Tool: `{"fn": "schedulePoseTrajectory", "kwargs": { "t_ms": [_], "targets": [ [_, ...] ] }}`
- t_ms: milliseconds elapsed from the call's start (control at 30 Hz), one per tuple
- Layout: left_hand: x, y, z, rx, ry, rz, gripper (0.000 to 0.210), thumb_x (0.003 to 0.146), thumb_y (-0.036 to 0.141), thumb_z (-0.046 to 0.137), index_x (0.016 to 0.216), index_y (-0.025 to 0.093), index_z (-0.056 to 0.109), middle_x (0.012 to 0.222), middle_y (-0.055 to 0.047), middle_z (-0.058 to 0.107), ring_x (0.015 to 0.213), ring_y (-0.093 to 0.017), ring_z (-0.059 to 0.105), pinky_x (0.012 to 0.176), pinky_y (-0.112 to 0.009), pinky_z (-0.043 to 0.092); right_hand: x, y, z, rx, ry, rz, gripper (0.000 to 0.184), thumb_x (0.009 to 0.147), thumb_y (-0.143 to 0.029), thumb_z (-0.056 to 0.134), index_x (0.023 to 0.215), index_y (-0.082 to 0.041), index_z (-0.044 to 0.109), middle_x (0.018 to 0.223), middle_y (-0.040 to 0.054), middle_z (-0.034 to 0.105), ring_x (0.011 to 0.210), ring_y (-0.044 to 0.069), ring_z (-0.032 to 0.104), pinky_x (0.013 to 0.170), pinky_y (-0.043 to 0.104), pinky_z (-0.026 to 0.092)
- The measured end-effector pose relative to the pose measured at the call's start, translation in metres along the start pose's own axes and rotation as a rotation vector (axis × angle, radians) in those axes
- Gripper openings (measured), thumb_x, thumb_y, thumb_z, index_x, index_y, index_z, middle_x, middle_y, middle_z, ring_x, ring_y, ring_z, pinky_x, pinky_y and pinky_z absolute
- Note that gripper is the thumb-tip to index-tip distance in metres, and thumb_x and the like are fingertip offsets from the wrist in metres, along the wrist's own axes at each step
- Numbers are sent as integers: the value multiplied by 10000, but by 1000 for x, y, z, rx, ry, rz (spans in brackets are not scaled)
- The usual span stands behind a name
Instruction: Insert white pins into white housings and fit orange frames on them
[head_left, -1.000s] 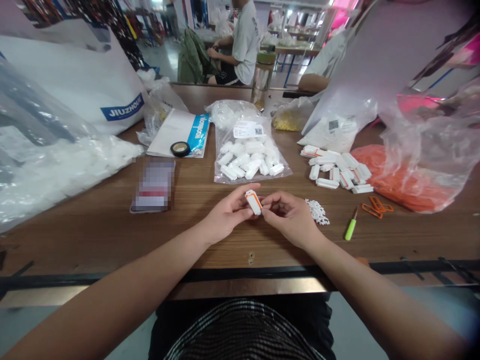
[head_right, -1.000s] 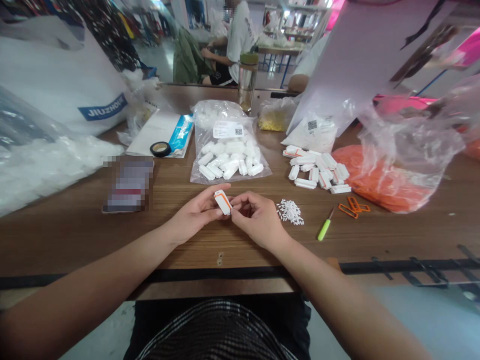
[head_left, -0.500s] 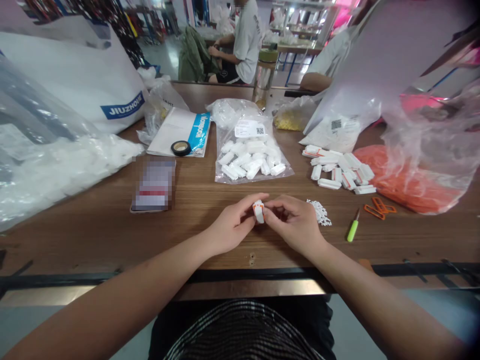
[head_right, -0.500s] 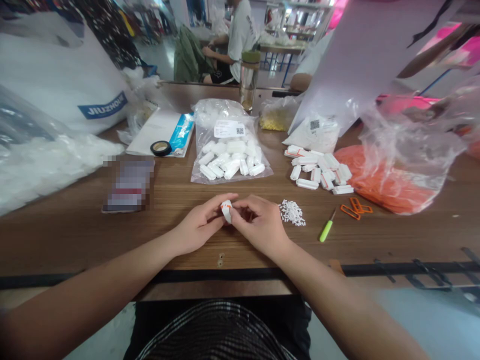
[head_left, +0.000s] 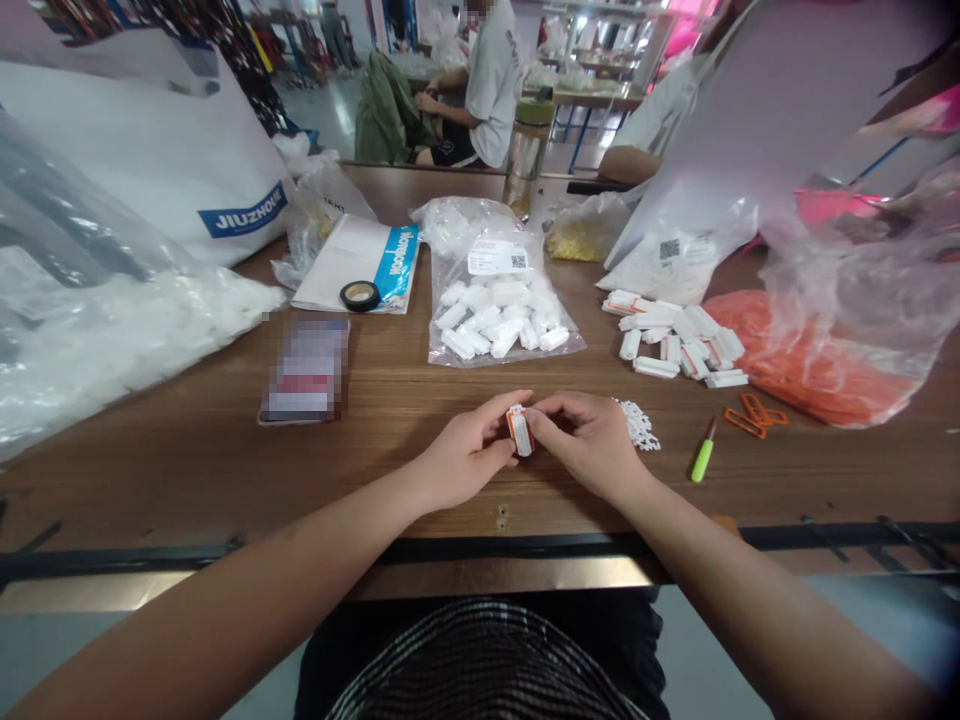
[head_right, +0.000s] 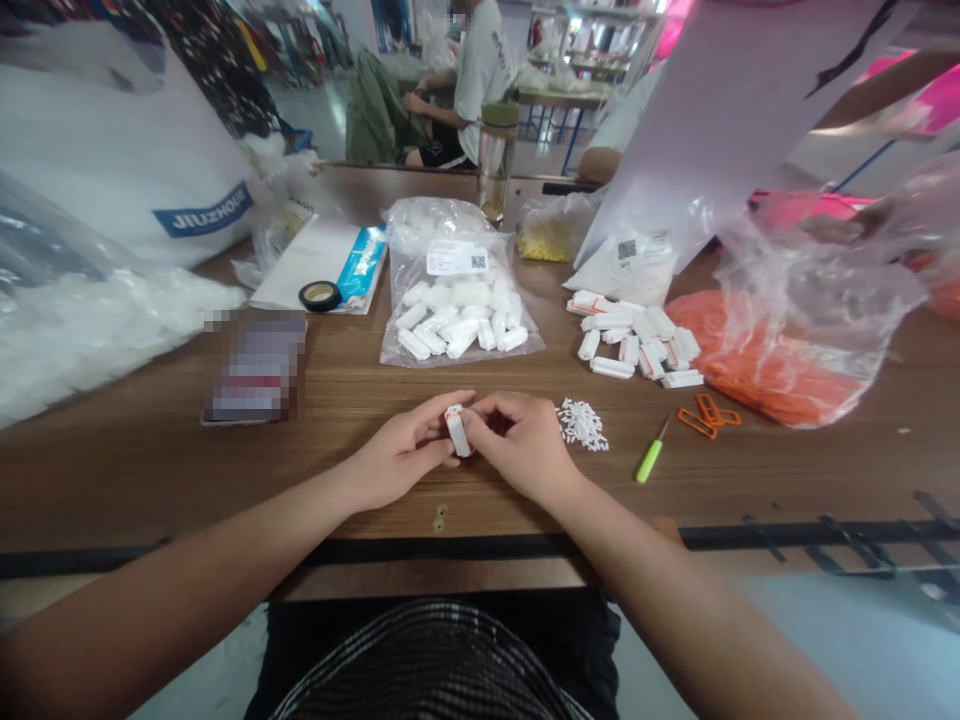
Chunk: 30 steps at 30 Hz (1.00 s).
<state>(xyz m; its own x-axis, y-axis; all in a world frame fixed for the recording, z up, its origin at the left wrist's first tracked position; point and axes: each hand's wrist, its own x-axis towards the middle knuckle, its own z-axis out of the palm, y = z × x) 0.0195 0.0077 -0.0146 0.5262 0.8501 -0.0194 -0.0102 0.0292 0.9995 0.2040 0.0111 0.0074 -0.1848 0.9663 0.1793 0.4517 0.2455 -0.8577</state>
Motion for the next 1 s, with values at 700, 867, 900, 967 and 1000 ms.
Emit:
{"fn": "schedulePoseTrajectory", "kwargs": {
  "t_ms": [700, 867, 900, 967, 1000],
  "targets": [
    [10, 6, -13, -360, 140, -109, 441, 829, 83, 632, 1238, 227, 552, 1138, -83, 695, 976, -164, 657, 769, -263, 541, 1, 3, 1, 136, -145, 98, 123, 806, -281, 665, 879, -184, 686, 805, 27, 723, 641, 120, 614, 623, 274, 493],
    [8, 6, -11, -274, 97, -77, 486, 870, 97, 579, 1328, 243, 510, 1179, -90, 681, 1012, -178, 652, 821, -306, 544, 2, 2, 1, 138, -109, 163, 142, 787, -322, 677, 769, -181, 678, 681, 14, 701, 542, 113, 599, 527, 257, 470],
    [7, 6, -10, -259, 87, -72, 504, 878, 106, 571, 1355, 250, 494, 1189, -91, 676, 1016, -183, 651, 826, -316, 545, 3, 2, 1, 155, -107, 178, 145, 776, -322, 679, 748, -181, 669, 668, 13, 697, 526, 109, 595, 509, 250, 463],
    [6, 7, -10, -236, 71, -66, 551, 882, 120, 575, 1402, 262, 459, 1208, -95, 662, 1014, -191, 650, 830, -332, 546, 5, 1, 1, 203, -108, 215, 151, 755, -322, 682, 715, -179, 655, 659, 15, 696, 491, 98, 580, 466, 234, 442],
    [6, 7, -10, -226, 67, -63, 576, 878, 120, 585, 1418, 263, 444, 1216, -100, 655, 1014, -194, 648, 831, -336, 546, 6, 1, 1, 224, -110, 235, 155, 744, -323, 682, 705, -177, 649, 654, 16, 696, 473, 93, 571, 445, 226, 428]
  ]
}}
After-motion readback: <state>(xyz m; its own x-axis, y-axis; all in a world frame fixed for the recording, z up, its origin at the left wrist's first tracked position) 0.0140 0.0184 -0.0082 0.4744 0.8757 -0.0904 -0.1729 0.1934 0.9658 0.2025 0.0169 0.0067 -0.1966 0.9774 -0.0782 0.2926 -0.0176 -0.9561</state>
